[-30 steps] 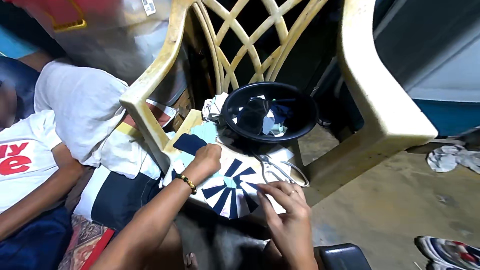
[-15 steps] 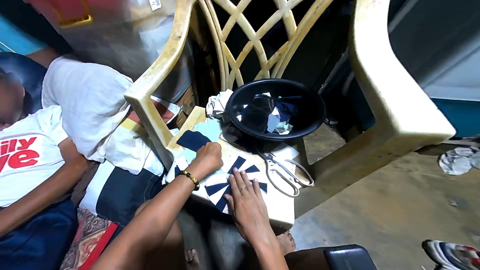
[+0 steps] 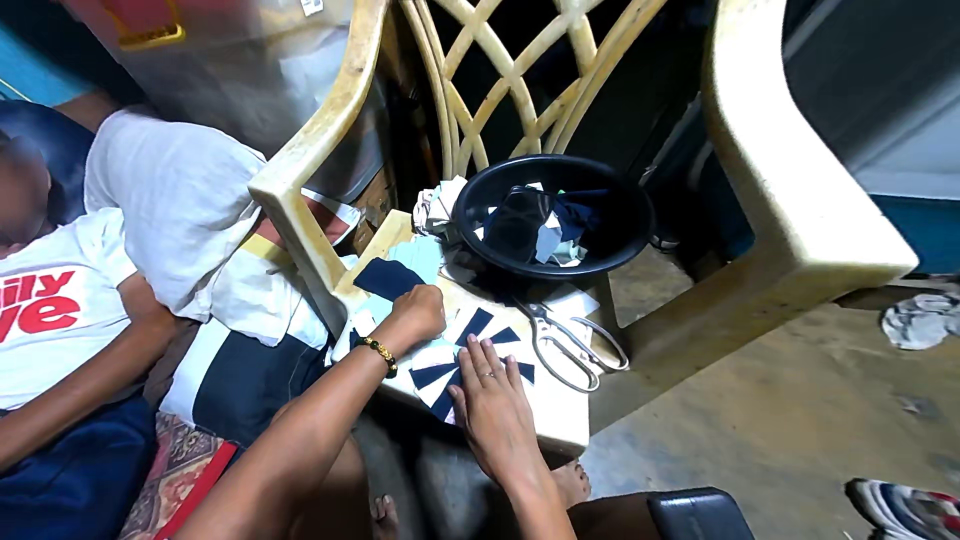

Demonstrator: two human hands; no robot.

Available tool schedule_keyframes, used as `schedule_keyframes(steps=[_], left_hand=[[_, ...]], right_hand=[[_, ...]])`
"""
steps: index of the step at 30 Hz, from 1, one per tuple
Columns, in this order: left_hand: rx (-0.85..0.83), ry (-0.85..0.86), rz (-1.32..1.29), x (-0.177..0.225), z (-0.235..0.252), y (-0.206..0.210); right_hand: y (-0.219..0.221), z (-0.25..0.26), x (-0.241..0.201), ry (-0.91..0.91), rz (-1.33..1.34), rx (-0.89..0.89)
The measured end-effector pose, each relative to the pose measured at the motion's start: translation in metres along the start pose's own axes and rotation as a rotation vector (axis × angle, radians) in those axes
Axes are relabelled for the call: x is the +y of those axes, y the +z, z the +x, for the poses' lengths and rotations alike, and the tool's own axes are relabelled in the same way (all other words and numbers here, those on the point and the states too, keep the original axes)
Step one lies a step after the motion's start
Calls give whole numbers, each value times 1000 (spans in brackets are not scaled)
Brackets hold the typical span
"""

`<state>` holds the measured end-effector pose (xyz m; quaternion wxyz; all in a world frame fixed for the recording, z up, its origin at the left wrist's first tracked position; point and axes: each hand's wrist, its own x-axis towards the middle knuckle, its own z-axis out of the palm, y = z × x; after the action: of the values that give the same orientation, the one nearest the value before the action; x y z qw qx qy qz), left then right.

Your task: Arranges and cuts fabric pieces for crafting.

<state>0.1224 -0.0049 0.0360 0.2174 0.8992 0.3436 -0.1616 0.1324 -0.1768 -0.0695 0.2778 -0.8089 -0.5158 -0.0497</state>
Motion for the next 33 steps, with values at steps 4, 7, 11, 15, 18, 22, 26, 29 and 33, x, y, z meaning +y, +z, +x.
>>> schedule_keyframes(steps=[4,7,11,15,18,22,26,29,33], left_hand=[[5,-6,19,0,1,1],[0,-15,-3,0,1,0],[-7,-6,-32,-3,3,0],[-22,57,-68,-9,2,-3],[-1,61,-83,-10,0,-4],[108,30,-152,-14,-1,0],[217,-36,-282,-29,-7,7],[301,-128,-427,-44,-15,15],[355,-221,-622,-57,-34,26]], right_hand=[[0,0,0,7,6,-10],[0,1,0,3,7,-2],[-1,1,0,18,9,-29],[-3,1,-1,29,13,-51],[-3,1,-1,23,24,-44],[-12,3,2,-28,124,108],[-36,3,11,-19,185,333],[-51,-1,20,3,212,462],[-69,-8,27,12,260,569]])
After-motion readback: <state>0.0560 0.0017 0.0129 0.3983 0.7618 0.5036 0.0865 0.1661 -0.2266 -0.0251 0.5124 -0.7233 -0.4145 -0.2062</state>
